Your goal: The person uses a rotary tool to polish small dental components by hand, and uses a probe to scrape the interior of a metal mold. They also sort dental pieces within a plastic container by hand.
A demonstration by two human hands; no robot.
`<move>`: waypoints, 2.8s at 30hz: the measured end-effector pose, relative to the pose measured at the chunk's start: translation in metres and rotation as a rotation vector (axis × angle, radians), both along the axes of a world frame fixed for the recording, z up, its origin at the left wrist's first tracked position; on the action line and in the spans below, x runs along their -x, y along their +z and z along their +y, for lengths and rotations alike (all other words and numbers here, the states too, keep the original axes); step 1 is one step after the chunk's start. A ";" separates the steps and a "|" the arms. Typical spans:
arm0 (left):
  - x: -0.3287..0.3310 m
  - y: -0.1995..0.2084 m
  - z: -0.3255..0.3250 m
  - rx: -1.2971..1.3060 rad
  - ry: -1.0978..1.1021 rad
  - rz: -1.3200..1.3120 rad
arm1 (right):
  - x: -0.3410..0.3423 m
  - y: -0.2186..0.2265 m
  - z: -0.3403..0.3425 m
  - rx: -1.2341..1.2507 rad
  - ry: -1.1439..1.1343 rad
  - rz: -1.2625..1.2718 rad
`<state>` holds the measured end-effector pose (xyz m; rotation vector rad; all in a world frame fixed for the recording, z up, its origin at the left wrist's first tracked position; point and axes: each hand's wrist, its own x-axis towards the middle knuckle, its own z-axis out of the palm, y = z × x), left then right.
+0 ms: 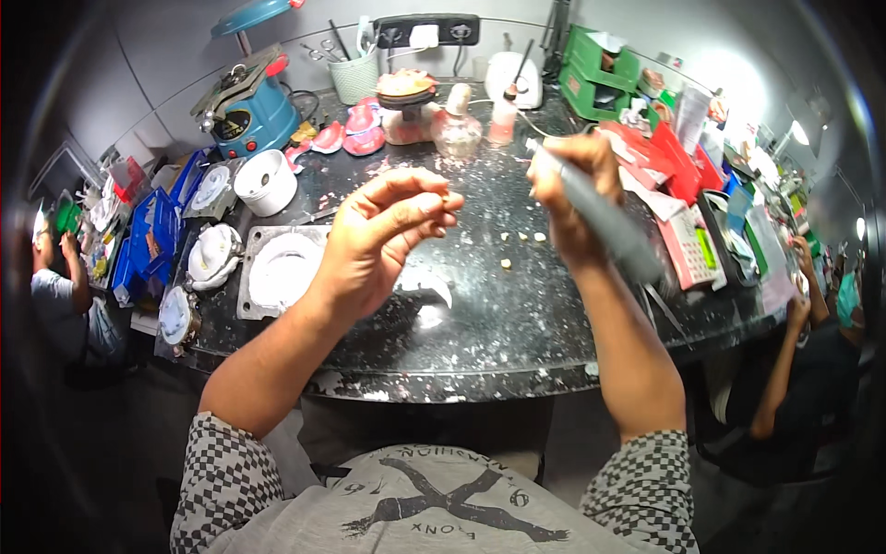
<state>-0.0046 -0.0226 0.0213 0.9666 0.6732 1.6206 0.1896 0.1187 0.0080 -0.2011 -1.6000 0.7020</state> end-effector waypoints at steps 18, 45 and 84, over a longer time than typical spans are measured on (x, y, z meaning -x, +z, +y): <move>-0.010 -0.005 -0.007 0.235 -0.150 -0.270 | 0.019 0.004 -0.056 -0.234 0.163 -0.169; -0.010 -0.032 -0.006 -0.080 0.419 1.515 | 0.012 0.005 -0.026 0.355 0.095 -0.056; -0.038 0.000 0.018 -0.192 -0.015 -0.136 | 0.019 0.006 -0.045 -0.443 -0.111 -0.051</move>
